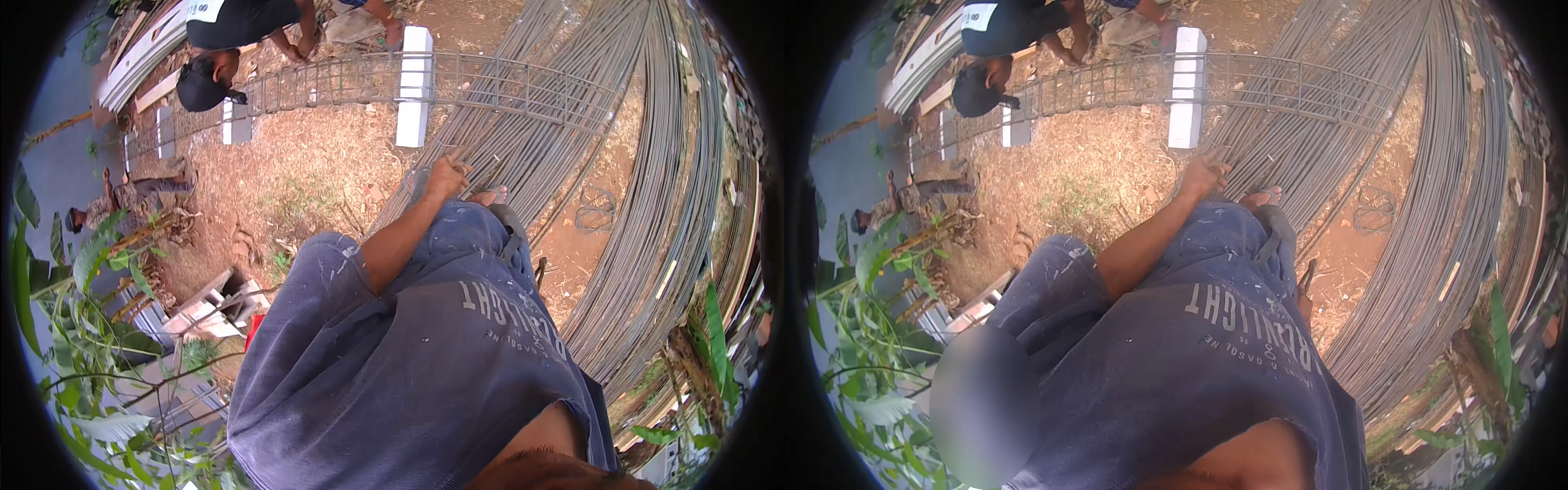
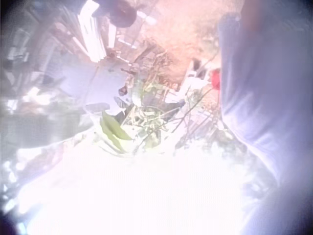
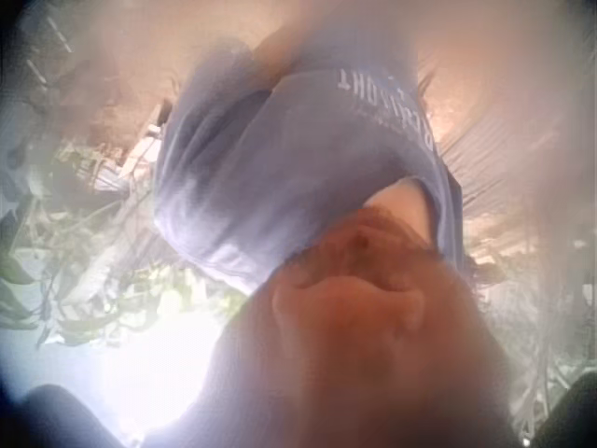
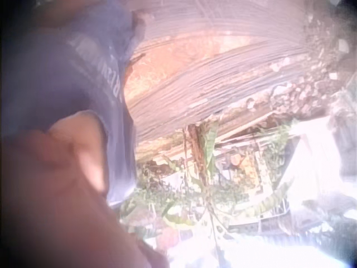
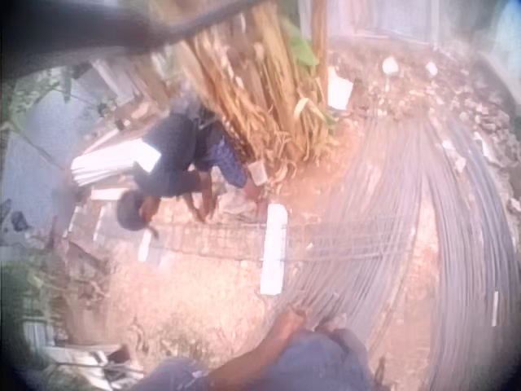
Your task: The person assembles a rebar cage by tying intersecting steel bars with wire using pliers. They move along the cage, positioning and twisting wire at multiple joints to secure the structure.
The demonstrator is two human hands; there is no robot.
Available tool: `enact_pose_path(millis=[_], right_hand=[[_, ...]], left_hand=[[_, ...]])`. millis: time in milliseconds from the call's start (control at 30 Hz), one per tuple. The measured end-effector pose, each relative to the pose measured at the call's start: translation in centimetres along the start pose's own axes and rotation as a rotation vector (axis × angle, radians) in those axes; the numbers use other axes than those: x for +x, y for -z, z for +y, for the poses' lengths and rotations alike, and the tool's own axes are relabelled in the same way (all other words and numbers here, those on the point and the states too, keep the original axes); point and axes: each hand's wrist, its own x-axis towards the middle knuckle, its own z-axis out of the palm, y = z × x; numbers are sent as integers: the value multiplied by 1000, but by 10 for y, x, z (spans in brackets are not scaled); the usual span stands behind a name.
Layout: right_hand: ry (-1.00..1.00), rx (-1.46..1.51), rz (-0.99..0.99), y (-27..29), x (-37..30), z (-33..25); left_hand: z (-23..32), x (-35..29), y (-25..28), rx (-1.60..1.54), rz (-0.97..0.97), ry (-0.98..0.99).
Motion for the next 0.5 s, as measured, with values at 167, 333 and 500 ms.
enact_pose_path(millis=[167,333,500], right_hand=[[-246,-28,-234,30,65,5],[-292,-81,-258,59,116,-54],[-229,-103,-265,36,116,-158]], left_hand=[[-18,-48,65,-646,271,67],[-49,-85,134,-917,595,31],[-101,-103,166,-974,722,67]])
